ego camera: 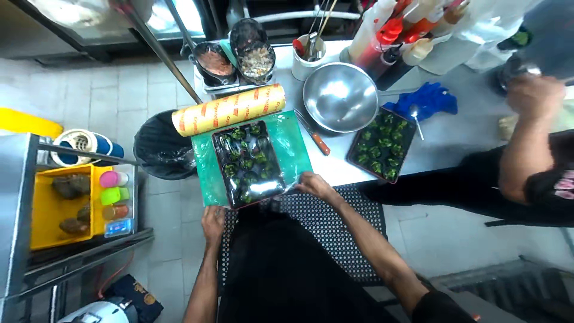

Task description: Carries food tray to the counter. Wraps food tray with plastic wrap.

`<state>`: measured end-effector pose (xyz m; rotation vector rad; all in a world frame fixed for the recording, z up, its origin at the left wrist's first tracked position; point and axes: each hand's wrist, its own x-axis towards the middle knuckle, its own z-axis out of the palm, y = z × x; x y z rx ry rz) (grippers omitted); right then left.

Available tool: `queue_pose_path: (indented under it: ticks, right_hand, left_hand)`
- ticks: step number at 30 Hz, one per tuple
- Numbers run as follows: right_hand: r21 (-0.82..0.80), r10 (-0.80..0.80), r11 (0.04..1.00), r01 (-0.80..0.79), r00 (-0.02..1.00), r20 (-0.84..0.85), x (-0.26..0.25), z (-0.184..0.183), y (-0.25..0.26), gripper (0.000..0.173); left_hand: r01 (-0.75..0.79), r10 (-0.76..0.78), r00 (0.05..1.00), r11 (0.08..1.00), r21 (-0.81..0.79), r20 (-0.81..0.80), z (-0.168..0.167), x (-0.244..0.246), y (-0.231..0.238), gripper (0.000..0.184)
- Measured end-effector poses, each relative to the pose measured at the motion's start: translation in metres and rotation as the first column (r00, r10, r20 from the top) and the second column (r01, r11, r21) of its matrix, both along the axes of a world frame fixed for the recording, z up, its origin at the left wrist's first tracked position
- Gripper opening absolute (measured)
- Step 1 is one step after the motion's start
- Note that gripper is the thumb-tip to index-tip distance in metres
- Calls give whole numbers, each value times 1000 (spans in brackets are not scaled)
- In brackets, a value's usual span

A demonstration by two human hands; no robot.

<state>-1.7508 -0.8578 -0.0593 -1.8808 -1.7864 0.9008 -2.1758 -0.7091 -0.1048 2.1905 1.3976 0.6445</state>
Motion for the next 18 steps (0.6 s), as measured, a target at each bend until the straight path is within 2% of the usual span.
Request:
queue_pose_path:
  ticks: [2,4,6,8,10,12,13,15,18]
  right_hand:
    - [-3,-151,988,152,977,-148,6,3,19,39]
    - [-64,-378,925,374,894,-240,7,3,32,29]
    - [-167,-561,828,535,789,-251,0,-1,41,30]
    - [-257,-719,695,671,651,-244,-20,0,53,39]
    - [-336,-820,565,753,469,-327,-52,1,66,46]
    - [-401,-825,516,757,312,-472,-84,6,82,48]
    - [-422,-806,534,733,290,-516,-94,9,88,47]
    - [-418,-785,577,701,335,-521,-104,10,94,44]
    - [-370,-771,621,691,450,-451,-106,10,93,37]
  left_hand:
    - [-57,60,997,997,-47,54,0,2,1,17]
    - [-100,137,978,969,-227,155,7,2,4,20]
    - [-121,279,908,888,-443,312,15,5,7,30]
    - [-108,454,783,773,-626,426,30,17,11,30]
    - [-68,565,697,665,-744,442,45,37,15,21]
    - [-88,545,761,624,-776,353,58,61,21,29]
    - [-122,513,807,629,-768,292,65,71,24,40]
    - [-201,440,885,654,-729,150,73,83,30,60]
    - [-283,361,932,697,-658,-19,65,93,36,73]
